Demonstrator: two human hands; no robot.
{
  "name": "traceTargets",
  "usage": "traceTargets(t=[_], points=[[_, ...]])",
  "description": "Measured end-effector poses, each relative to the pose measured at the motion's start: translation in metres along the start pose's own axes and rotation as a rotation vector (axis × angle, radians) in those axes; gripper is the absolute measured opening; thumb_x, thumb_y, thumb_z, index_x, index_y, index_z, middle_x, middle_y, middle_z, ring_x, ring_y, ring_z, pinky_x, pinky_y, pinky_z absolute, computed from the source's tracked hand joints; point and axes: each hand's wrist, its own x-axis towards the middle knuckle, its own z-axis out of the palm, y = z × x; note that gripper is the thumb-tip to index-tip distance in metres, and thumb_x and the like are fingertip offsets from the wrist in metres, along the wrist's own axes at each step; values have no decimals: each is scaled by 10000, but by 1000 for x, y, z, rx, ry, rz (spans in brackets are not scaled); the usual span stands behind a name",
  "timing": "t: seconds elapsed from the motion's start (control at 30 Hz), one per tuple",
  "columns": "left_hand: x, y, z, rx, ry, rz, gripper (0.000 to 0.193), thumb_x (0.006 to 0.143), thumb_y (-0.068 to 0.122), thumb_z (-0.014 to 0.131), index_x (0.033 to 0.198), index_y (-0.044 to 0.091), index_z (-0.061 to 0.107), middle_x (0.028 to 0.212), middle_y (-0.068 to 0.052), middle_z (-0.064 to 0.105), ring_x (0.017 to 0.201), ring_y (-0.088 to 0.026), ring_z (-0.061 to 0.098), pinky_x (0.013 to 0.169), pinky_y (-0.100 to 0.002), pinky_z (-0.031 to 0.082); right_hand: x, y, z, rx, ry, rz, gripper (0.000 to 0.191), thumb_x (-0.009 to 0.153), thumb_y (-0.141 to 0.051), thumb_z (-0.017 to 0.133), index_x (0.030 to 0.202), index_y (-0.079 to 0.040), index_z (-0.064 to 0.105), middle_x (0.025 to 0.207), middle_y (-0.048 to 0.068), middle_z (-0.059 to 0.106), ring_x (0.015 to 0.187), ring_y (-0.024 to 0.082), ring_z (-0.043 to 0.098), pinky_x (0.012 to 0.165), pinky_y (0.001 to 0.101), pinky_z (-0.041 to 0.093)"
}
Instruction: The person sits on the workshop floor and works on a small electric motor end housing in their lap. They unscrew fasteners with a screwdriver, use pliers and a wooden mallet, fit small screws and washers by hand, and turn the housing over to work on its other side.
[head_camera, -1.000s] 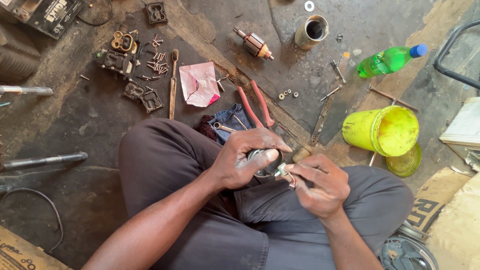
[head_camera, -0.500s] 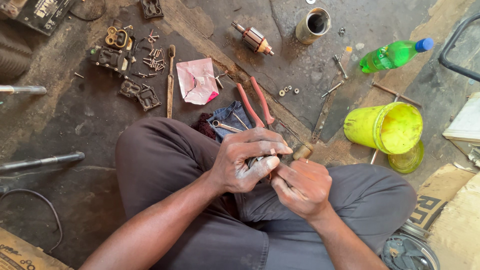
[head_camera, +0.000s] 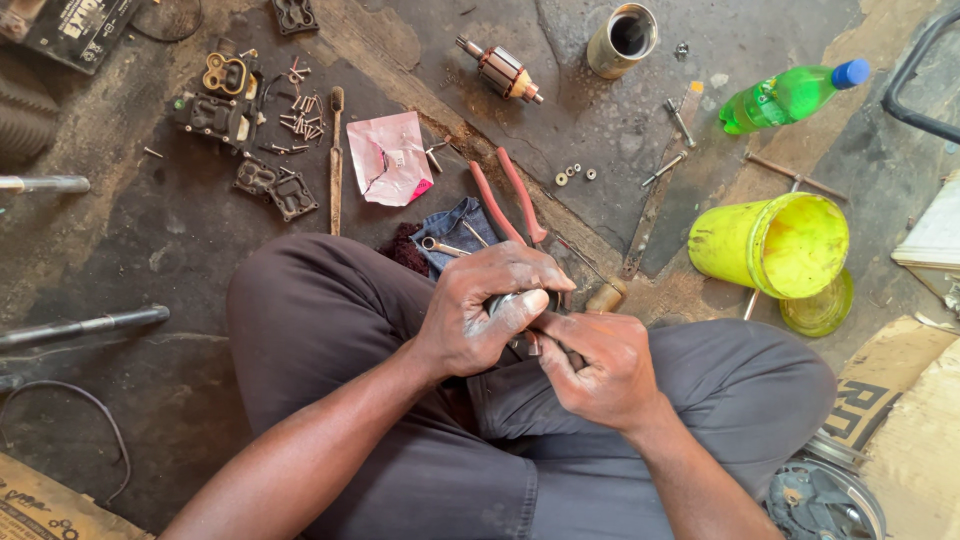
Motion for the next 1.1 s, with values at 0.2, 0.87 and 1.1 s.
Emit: traceTargets(t=[0.2,0.87,1.1], points=[[-2,-1,0,-40,9,-20,206,994,116,585,1113,19,722,1088,-101,745,1054,-249,720,968,-367,573,1,-2,-3,-47,-64,23,294,742,-44,767,1033,-22,731,602,50,579,520,235,599,530,366,472],[-9,-21,8,-335,46,-317,274,1037,167,537,1052,-21,736,1054,-77,711,975,-126,647,882,-295,509,-8,13,3,-16,-139,71,411,714,-138,875,1078,-55,701,573,54,565,485,221,588,489,357,449],[-9,-9,8,-195,17,-238,237,1015,156,569,1051,-7,738,1045,-92,725,987,-164,670,893,-314,533,-9,17,-2,75,-121,80,292,764,-22,789,1048,-49,728,771,59,741,658,227,737,594,327,558]])
